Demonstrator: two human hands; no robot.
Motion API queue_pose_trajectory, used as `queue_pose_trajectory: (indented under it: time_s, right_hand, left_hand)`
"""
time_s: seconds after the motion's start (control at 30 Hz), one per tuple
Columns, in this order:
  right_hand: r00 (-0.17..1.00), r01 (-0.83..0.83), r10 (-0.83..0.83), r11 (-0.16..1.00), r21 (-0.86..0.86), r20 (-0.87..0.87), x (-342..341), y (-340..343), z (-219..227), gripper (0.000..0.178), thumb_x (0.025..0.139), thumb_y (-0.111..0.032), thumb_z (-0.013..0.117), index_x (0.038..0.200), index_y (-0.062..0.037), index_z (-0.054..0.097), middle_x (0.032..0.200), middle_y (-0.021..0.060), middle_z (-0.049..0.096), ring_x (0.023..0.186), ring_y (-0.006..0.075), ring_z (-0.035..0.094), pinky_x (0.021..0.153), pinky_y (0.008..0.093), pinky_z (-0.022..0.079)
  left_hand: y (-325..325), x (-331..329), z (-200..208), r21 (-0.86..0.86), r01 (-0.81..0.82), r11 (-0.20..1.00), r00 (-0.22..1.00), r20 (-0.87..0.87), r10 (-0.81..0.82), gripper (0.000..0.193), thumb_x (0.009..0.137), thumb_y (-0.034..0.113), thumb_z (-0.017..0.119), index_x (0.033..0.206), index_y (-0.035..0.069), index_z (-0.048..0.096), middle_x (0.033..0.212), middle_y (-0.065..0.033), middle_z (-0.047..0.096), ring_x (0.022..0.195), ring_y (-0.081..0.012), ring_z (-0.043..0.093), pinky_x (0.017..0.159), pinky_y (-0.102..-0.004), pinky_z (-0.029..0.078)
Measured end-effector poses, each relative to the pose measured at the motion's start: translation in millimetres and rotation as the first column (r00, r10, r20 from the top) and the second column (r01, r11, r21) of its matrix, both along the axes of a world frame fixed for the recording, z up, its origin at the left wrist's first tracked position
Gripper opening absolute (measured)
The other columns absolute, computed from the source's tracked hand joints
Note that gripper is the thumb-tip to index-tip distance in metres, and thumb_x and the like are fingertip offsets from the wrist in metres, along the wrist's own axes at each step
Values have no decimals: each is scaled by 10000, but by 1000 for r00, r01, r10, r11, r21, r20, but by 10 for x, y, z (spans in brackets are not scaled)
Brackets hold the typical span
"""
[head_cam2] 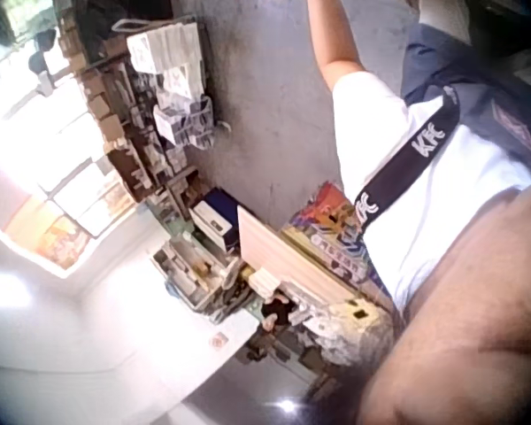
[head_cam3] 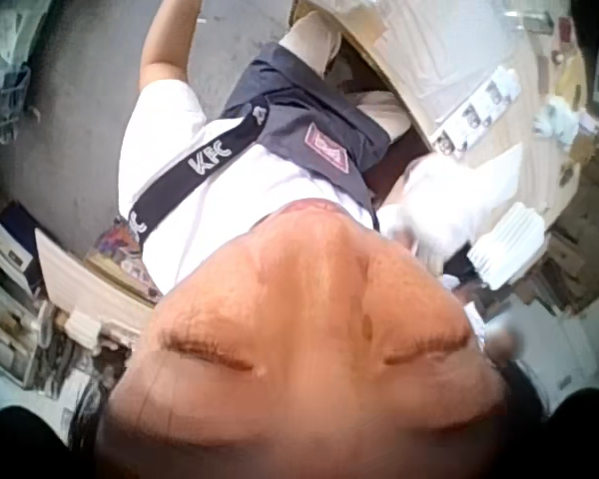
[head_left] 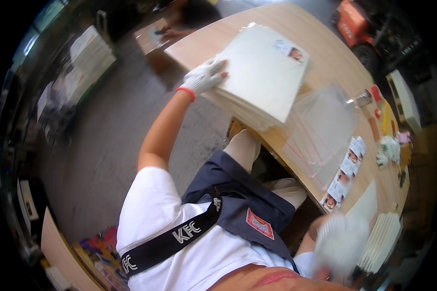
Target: The person inserts white rectangular sheets into clear plastic sleeves and places them on a stack. They wear white gloves and a KFC apron while working at a wooden table in a warehouse setting.
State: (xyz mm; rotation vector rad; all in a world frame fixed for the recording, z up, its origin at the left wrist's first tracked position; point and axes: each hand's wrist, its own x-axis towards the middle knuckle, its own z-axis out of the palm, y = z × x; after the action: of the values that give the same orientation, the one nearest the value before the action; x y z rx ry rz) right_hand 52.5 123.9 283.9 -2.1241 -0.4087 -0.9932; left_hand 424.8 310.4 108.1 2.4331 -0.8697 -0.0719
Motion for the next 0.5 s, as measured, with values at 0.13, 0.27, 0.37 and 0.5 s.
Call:
queue_pose_trajectory:
  time_s: [0.13,0.27,0.37,0.5]
  right_hand:
    - [969,-208,240,924,-321,63,-383,303,408,197,853,-216,561,921,-37,604,735,47,592,641,149,561,567,294,437]
    - [949,-262,307,893,-366,69,-427,333,410,191,849,-218,561,896,-38,605,720,46,587,625,154,556,556,298,431]
    - [951,-243,297,890,-387,86,-521,322,397,188,846,-219,561,877,-39,605,708,46,584,614,158,553,547,302,427]
    - [956,-196,265,894,-403,124,-712,291,402,185,842,-220,561,851,-40,606,693,46,579,598,163,549,536,306,422]
  left_hand:
    - [-261,-41,176,80,37,996,999,20,-39,507,909,488,456,1353,242,441,1350,-81,460,1172,-275,502,948,-345,421]
    - [-195,-54,199,85,0,996,997,75,-7,488,879,454,531,1273,167,507,1329,-121,465,1161,-314,504,895,-376,461]
    - [-305,-127,270,111,-157,981,963,236,128,482,841,414,602,1221,126,529,1339,-160,447,1151,-345,505,913,-389,455]
    - [-285,-315,209,-264,-55,963,764,610,211,454,748,253,712,1149,105,560,1363,-162,429,1230,-384,417,965,-474,404]
